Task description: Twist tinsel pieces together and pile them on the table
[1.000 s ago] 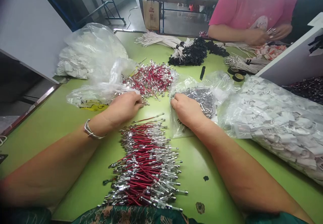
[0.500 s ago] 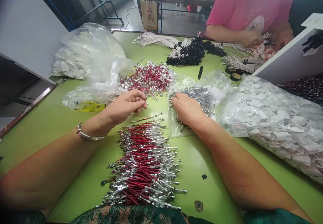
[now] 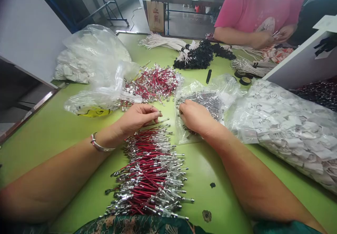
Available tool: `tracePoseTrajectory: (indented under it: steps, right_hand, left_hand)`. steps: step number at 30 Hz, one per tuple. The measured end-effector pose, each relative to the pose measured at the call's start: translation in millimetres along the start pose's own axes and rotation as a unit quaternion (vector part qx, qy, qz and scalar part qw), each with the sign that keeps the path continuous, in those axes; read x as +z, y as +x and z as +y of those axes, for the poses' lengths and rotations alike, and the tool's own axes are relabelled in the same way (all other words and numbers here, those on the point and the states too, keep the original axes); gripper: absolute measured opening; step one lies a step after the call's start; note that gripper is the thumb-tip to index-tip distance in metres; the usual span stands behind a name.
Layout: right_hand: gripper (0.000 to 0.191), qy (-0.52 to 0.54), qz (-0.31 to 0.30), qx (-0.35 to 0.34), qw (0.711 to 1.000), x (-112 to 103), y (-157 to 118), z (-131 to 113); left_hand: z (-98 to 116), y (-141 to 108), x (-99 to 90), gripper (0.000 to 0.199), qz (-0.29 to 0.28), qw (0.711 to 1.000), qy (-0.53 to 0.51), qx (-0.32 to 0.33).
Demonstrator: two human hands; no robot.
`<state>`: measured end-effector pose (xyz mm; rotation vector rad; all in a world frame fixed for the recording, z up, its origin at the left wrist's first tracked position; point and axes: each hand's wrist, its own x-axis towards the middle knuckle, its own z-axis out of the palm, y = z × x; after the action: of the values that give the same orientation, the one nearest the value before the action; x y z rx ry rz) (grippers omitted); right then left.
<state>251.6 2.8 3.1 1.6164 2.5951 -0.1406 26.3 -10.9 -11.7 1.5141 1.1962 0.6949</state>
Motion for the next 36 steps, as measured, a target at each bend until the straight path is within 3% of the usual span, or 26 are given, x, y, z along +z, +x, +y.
tracePoseTrajectory:
  steps: [3, 5, 8, 10, 14, 23, 33, 36]
  right_hand:
    - [0.013, 0.023, 0.028, -0.006, 0.999, 0.6, -0.8, -0.4]
    - [0.012, 0.071, 0.083, -0.012, 0.994, -0.1, -2.6, -4.0]
    - [0.012, 0.174, 0.186, -0.024, 0.967, -1.4, -6.9, -13.4]
    - [0.013, 0.244, 0.212, -0.031, 0.946, -0.7, -9.6, -19.7]
    - [0.016, 0.336, 0.18, -0.043, 0.924, 3.2, -11.8, -28.5]
    - [0.017, 0.463, 0.111, 0.005, 0.879, -0.2, -14.7, -41.3]
    - [0.015, 0.391, 0.217, -0.029, 0.894, 2.2, -14.9, -37.6]
    - [0.016, 0.355, 0.227, -0.058, 0.905, 2.3, -14.5, -34.7]
  left_hand:
    - [0.6, -1.1, 2.9, 0.026, 0.005, 1.0, 0.004, 0.003]
    - [1.2, -1.2, 3.4, 0.026, 0.001, 1.0, 0.006, 0.015]
    - [3.3, -1.0, 2.9, 0.025, -0.005, 1.0, 0.004, 0.026]
    - [4.4, -1.0, 2.5, 0.024, -0.004, 1.0, 0.0, 0.029]
    - [3.5, -1.2, 2.7, 0.024, -0.004, 0.999, -0.005, 0.043]
    - [2.5, -1.2, 3.3, 0.021, -0.005, 0.998, -0.004, 0.056]
    - [2.5, -2.3, 0.6, 0.025, -0.002, 0.997, 0.003, 0.079]
    - [0.5, -2.0, -0.3, 0.025, 0.005, 0.993, 0.053, 0.104]
